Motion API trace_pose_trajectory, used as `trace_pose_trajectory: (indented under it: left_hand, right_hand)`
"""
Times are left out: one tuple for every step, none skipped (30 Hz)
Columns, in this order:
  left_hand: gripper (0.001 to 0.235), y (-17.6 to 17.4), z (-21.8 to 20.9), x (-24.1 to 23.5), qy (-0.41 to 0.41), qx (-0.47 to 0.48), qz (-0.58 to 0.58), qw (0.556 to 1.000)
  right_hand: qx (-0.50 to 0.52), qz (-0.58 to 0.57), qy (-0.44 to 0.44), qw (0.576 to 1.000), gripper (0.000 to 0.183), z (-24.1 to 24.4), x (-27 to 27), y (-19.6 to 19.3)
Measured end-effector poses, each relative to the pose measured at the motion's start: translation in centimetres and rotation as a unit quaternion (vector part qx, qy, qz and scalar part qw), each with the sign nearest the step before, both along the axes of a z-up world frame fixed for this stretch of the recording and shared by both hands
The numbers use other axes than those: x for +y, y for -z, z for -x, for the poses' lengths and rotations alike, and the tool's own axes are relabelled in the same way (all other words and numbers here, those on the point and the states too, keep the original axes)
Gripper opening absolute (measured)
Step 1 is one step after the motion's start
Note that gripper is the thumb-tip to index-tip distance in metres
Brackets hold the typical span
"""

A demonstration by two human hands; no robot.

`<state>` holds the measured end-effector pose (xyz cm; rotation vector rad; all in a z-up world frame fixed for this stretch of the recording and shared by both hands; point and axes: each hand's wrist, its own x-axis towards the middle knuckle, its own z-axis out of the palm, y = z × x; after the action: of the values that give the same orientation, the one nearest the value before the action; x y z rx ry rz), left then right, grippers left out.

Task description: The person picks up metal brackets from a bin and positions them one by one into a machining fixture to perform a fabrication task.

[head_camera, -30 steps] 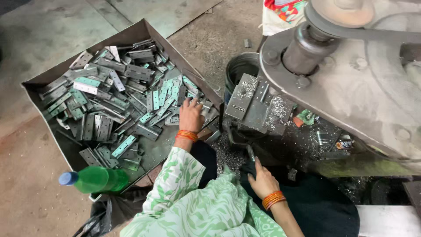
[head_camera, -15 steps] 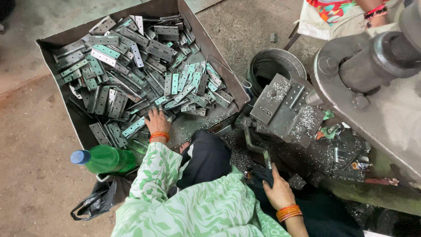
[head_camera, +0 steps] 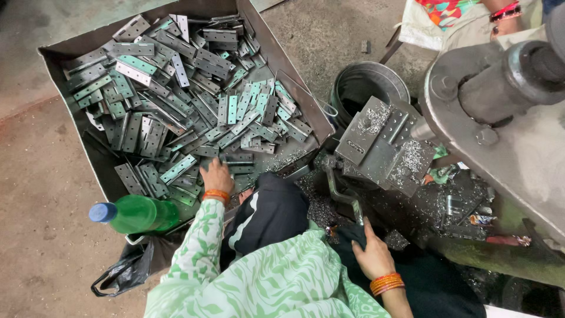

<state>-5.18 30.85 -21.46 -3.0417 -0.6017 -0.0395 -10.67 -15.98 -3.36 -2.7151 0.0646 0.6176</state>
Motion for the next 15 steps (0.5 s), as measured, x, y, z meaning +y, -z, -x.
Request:
trace_pose_trajectory:
  left_hand:
    - [0.035,-0.8,0.6,-1.0,0.005,0.045,0.02,0.999]
    - [0.031,-1.9,1.3,-2.5,0.011,0.089,0.041,0.995]
    - [0.028,-3.2,1.8,-3.7,0.014,0.132,0.06,0.989]
    - [0.033,-4.5,2.1,-4.4,0.01,0.137,0.074,0.988]
    - [0.038,-5.6,2.2,-4.8,0.007,0.142,0.089,0.986]
    - [0.044,-6.0,2.2,-5.0,0.005,0.147,0.104,0.984]
    - [0.04,-5.8,1.9,-5.2,0.008,0.096,0.103,0.99]
    - [0.037,-5.0,1.5,-5.3,0.01,0.045,0.101,0.994]
    - [0.037,-4.0,0.9,-5.1,0.015,-0.008,0.1,0.995]
    - [0.042,-2.9,0.4,-4.9,0.02,-0.023,0.115,0.993]
    - [0.048,-1.8,0.0,-4.8,0.027,-0.036,0.13,0.991]
    - [0.053,-0.9,-0.3,-4.6,0.034,-0.049,0.145,0.988]
    - [0.055,-0.6,-0.7,-4.5,0.023,-0.029,0.156,0.987]
    - [0.056,-0.4,-1.0,-4.4,0.011,-0.008,0.166,0.986]
    - [0.058,-0.3,-1.1,-4.3,0.002,0.016,0.177,0.984]
  right_hand:
    - [0.0,-0.001,-0.001,1.0,0.086,0.0,0.0,0.1]
    - [-0.006,-0.004,-0.004,1.0,0.086,0.2,-0.1,0.1]
    - [-0.012,-0.009,-0.007,1.0,0.086,0.2,-0.1,0.1]
    - [-0.018,-0.013,-0.011,1.0,0.086,0.2,-0.1,0.0]
    - [-0.014,-0.01,-0.007,1.0,0.085,0.2,0.0,-0.1]
    - [-0.009,-0.007,-0.002,1.0,0.085,0.2,0.1,-0.1]
    - [-0.005,-0.004,0.002,1.0,0.085,0.1,0.0,-0.2]
    - [-0.007,-0.006,-0.003,1.0,0.085,0.3,-0.1,-0.2]
    - [-0.012,-0.008,-0.006,1.0,0.086,0.3,0.0,-0.2]
    - [-0.016,-0.01,-0.009,1.0,0.086,0.3,0.0,-0.2]
    - [-0.017,-0.01,-0.007,1.0,0.086,0.4,-0.1,-0.2]
    - [-0.017,-0.01,-0.004,1.0,0.086,0.6,-0.1,-0.2]
    - [-0.019,-0.012,0.001,1.0,0.086,0.5,0.0,-0.1]
    - [-0.018,-0.011,0.001,1.0,0.086,0.2,0.0,-0.1]
    - [-0.013,-0.009,0.004,1.0,0.085,0.3,0.0,-0.1]
